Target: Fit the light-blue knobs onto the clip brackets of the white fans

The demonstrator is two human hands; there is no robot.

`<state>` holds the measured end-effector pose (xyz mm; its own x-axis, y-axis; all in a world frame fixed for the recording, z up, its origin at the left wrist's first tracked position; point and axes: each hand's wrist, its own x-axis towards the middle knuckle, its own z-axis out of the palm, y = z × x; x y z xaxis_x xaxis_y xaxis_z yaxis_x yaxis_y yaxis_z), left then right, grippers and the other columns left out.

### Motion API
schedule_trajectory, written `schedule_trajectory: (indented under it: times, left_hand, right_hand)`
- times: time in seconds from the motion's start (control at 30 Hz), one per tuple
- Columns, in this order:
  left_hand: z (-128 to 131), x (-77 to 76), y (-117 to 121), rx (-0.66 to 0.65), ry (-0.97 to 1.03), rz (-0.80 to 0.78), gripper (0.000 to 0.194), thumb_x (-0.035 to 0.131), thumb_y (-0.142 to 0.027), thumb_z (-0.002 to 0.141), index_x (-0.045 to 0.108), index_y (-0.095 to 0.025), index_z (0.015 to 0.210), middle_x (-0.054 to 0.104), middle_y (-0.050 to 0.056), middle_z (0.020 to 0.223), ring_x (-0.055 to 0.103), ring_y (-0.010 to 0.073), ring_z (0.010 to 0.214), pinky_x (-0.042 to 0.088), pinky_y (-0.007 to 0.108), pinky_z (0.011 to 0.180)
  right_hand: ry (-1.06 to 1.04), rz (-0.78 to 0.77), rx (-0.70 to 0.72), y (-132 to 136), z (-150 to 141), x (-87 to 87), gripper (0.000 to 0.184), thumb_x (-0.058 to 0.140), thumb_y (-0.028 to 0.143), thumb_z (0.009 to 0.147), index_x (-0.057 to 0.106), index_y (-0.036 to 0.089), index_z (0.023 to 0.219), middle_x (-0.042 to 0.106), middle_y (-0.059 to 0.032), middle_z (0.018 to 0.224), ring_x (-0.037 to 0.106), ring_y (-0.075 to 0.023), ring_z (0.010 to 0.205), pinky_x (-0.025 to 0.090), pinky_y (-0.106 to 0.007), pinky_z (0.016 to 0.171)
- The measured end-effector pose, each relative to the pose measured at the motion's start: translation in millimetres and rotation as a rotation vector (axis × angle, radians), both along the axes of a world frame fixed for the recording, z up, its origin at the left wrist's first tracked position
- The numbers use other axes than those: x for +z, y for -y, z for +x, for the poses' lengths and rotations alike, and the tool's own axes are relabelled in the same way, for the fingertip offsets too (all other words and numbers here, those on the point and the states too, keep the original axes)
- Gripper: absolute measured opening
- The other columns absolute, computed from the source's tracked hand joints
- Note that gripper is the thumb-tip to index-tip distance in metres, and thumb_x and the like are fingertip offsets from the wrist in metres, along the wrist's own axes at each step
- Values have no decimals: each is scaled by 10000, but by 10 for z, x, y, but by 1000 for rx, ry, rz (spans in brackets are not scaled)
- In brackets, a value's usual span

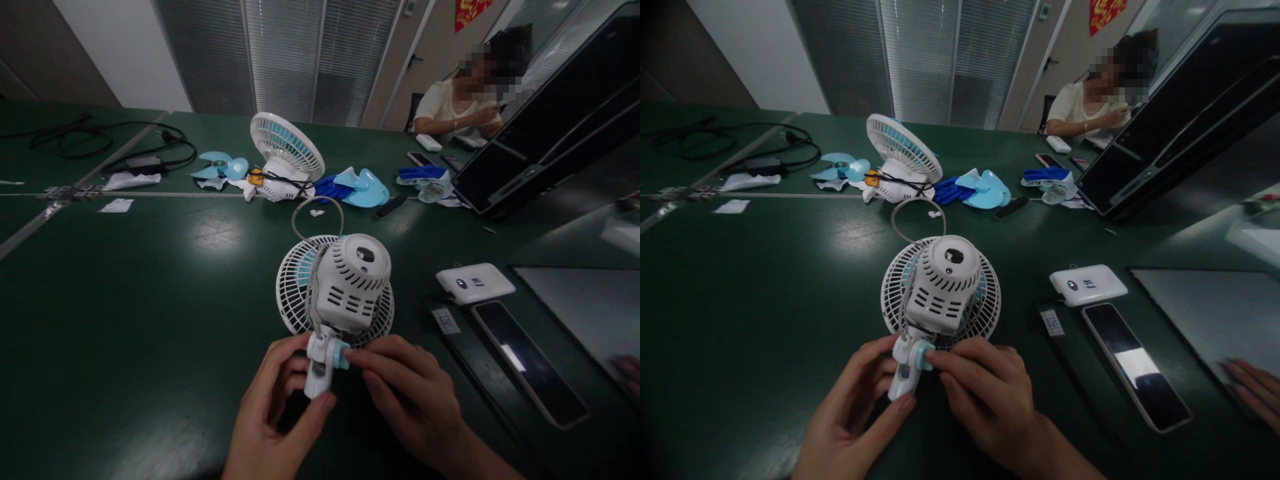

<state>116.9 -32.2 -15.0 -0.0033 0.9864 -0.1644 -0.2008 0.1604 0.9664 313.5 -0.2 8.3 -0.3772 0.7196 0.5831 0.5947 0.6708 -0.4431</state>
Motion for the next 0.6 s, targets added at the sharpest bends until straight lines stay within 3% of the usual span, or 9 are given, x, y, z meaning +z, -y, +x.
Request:
schedule_trajectory:
  times: [0.23, 0.4, 0.5, 0.6]
  left_hand:
    - [4, 23, -1, 3, 10, -8, 411, 815, -256, 802, 699, -253, 1196, 724, 42, 1064, 710, 171, 883, 602, 250, 817]
    - [11, 5, 2, -1, 37, -8, 408, 804, -255, 818, 689, -279, 1209, 722, 32, 1097, 716, 155, 897, 591, 228, 829]
    - [12, 10, -1, 2, 25, -10, 415, 820, -255, 801, 695, -274, 1196, 725, 30, 1071, 714, 155, 874, 595, 230, 814]
    - [10, 16, -4, 10, 7, -8, 411, 822, -254, 795, 698, -258, 1187, 725, 38, 1068, 711, 163, 867, 602, 242, 805]
  right_hand:
    - [-53, -85, -25, -28, 38, -83, 175, 552, 150, 962, 719, 194, 991, 711, -38, 886, 705, -134, 756, 531, -239, 611]
    - [-12, -15, 88, -5, 18, -17, 221, 515, 149, 969, 707, 187, 1072, 713, -17, 847, 689, -100, 696, 488, -229, 580]
    - [-14, -22, 36, -13, 23, -24, 256, 508, 128, 968, 701, 187, 1126, 703, -12, 834, 679, -96, 684, 477, -228, 569]
    - [-34, -43, -18, -25, 32, -60, 222, 516, 139, 969, 721, 188, 1039, 691, -19, 816, 680, -108, 690, 476, -232, 560]
